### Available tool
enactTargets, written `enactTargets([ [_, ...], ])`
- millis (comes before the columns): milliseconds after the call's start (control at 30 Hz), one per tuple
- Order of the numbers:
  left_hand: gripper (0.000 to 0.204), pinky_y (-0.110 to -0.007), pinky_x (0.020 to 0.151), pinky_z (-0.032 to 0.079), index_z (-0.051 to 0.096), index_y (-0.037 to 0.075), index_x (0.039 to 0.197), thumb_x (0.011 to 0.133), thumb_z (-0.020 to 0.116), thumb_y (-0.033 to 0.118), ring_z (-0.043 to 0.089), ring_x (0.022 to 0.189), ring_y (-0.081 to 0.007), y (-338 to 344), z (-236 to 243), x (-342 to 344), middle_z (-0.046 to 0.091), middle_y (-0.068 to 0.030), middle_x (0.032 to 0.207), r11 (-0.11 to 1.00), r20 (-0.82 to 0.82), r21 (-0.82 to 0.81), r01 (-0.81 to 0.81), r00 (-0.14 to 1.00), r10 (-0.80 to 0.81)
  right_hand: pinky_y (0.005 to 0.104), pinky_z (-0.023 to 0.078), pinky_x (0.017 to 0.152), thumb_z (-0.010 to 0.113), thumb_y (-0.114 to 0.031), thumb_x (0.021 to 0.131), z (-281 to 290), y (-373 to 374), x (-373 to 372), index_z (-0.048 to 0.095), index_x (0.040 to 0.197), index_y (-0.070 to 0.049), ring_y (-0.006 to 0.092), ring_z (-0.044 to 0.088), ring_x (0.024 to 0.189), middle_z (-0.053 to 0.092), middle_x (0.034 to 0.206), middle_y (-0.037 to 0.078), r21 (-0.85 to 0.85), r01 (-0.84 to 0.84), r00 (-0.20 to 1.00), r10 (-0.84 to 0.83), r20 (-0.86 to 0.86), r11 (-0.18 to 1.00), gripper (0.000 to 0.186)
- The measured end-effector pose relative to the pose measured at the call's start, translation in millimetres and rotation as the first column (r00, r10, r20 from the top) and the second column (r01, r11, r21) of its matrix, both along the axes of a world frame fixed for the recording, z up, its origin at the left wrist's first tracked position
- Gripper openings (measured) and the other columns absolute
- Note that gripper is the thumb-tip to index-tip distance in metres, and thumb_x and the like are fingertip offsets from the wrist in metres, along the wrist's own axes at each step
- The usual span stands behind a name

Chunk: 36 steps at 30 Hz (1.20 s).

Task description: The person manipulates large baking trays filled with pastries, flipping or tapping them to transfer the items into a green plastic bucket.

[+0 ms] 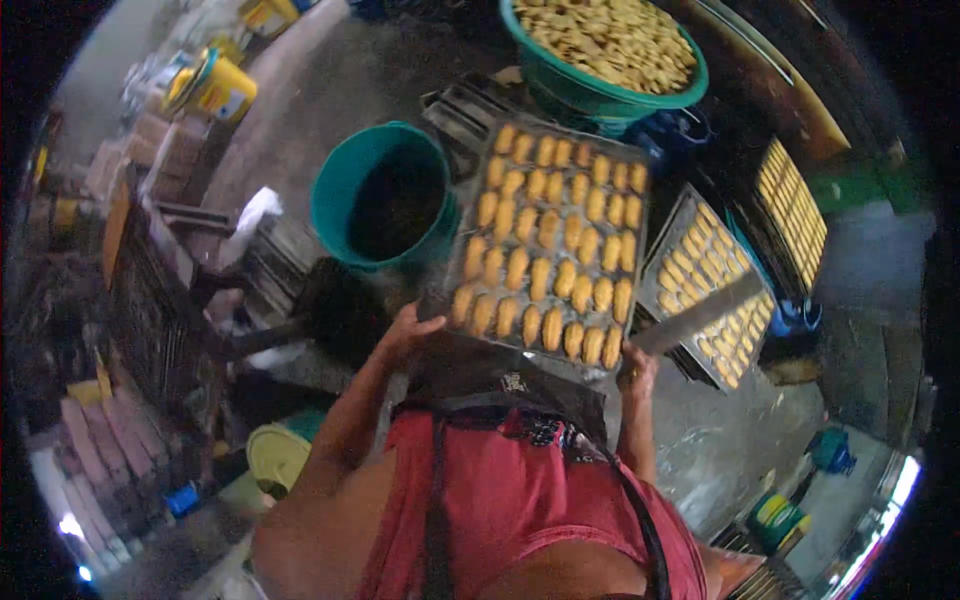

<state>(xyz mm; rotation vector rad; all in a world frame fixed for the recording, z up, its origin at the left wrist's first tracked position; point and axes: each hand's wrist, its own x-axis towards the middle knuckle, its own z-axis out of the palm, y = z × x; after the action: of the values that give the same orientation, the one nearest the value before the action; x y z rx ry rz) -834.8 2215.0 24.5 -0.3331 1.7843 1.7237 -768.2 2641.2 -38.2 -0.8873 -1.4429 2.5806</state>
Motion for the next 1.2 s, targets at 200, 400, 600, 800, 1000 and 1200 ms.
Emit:
enactTargets([
  [200, 0.049, -0.034, 0.081, 0.041, 0.053, 0.004, 0.108, 0.07, 0.069, 0.029, 0.052, 0.091, -0.0188, 47, -31, 122, 0.057, -0.0051, 0.099, 0.86, 0.103, -0.224, -0.458, 0.867, 0.488, 0.0338, 0.041, 0.085, 0.065, -0.008, 0.067, -39, 33, -64, 0.045, 0.115, -0.003, 0.0237, 0.053, 0.094, 0.054, 0.103, 0.008, 0.111, -0.381, 0.922, 0.386, -0.019, 0.918, 0.053],
  [400, 0.042, -0.034, 0.078, 0.042, 0.057, 0.002, 0.1, 0.072, 0.065, 0.033, 0.055, 0.086, -0.0208, 65, -91, 150, 0.06, -0.0084, 0.093, 0.874, 0.106, -0.267, -0.406, 0.889, 0.445, 0.0335, 0.04, 0.085, 0.066, -0.016, 0.069, -94, 40, -107, 0.047, 0.115, -0.005, 0.0229, 0.052, 0.096, 0.056, 0.105, 0.009, 0.264, -0.64, 0.729, 0.679, -0.091, 0.722, 0.05],
  [600, 0.031, -0.038, 0.064, 0.046, 0.06, 0.001, 0.091, 0.076, 0.058, 0.029, 0.059, 0.07, -0.0241, 65, -147, 51, 0.061, -0.0078, 0.08, 0.798, 0.473, -0.125, -0.59, 0.672, 0.57, 0.026, 0.046, 0.071, 0.06, -0.007, 0.079, -6, 35, -140, 0.055, 0.096, -0.004, 0.0164, 0.055, 0.088, 0.058, 0.098, 0.008, 0.312, -0.625, 0.779, 0.543, 0.313, 0.716, 0.018],
  [800, 0.028, -0.038, 0.055, 0.047, 0.059, 0.0, 0.085, 0.078, 0.052, 0.027, 0.057, 0.056, -0.0259, -3, -214, -26, 0.06, -0.0084, 0.071, 0.805, 0.44, 0.188, -0.563, 0.781, 0.443, 0.0327, 0.047, 0.064, 0.065, -0.014, 0.075, -2, -25, -65, 0.057, 0.094, -0.001, 0.0204, 0.058, 0.068, 0.06, 0.075, 0.009, 0.753, -0.497, 0.828, 0.497, 0.261, 0.432, 0.024],
  [1000, 0.03, -0.04, 0.056, 0.046, 0.056, 0.0, 0.09, 0.08, 0.047, 0.027, 0.057, 0.06, -0.0264, -25, -203, -66, 0.06, -0.0098, 0.075, 0.811, 0.58, 0.112, -0.574, 0.7, 0.416, 0.0373, 0.044, 0.08, 0.067, -0.021, 0.066, -40, -29, -69, 0.054, 0.111, -0.008, 0.0288, 0.052, 0.104, 0.051, 0.116, 0.018, 0.364, -0.926, 0.293, 0.407, 0.865, -0.105, 0.049],
  [1200, 0.03, -0.042, 0.059, 0.046, 0.056, 0.001, 0.091, 0.079, 0.047, 0.028, 0.058, 0.066, -0.0268, -30, -209, -62, 0.06, -0.0106, 0.08, 0.831, 0.595, -0.01, -0.556, 0.665, 0.452, 0.0358, 0.046, 0.073, 0.061, -0.017, 0.072, -49, -52, -88, 0.055, 0.101, 0.002, 0.0191, 0.058, 0.085, 0.061, 0.091, 0.012, 0.723, -0.491, 0.753, 0.654, 0.072, 0.486, 0.035],
])
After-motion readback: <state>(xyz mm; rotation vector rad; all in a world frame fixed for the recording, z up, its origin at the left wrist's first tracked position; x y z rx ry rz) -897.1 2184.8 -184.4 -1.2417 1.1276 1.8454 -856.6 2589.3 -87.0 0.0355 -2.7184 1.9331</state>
